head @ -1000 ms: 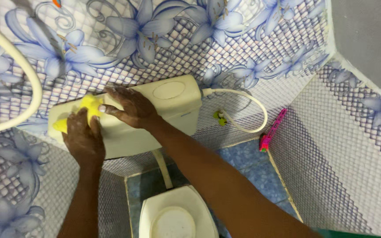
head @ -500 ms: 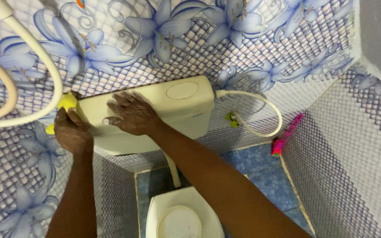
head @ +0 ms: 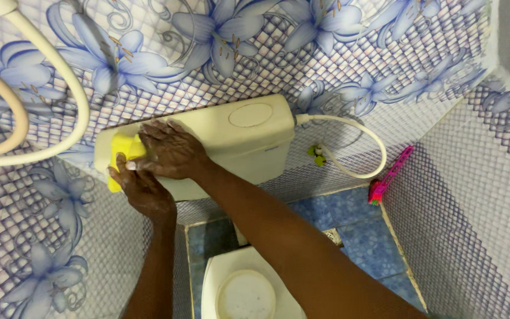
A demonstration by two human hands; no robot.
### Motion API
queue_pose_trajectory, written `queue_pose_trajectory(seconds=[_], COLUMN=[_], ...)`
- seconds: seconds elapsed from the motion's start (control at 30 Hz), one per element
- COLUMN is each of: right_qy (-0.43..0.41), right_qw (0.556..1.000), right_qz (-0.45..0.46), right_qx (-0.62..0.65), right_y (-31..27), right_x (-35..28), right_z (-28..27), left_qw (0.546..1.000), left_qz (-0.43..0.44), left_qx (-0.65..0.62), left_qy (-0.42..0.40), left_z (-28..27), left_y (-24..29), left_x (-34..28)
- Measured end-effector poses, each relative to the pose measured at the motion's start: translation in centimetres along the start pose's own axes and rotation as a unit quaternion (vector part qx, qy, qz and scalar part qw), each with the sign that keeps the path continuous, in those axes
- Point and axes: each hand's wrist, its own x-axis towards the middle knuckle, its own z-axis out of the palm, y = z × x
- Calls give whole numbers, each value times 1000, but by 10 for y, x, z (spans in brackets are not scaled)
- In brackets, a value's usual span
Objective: The person cleans the exterior and top of a toilet tank using a yellow sponge and soapy water from a white bowl.
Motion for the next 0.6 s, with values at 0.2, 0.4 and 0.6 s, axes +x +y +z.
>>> queue_pose_trajectory(seconds=[0.2,0.4,0.6], right_qy=[17,24,32], right_qw=[1000,1000,999], right_qz=[-4,-16,-21], right_qx=[9,-1,22], right_y=[7,7,4], right_x=[4,4,-4], right_z=[10,12,-2], left_qw=[924,974,942], left_qz=[-350,-208,-269], left_qx=[-99,-31,-134], left_qy=[114,86,151], left_z=[19,51,91], left_y=[-32,-49,-7], left_x=[27,-15,-51])
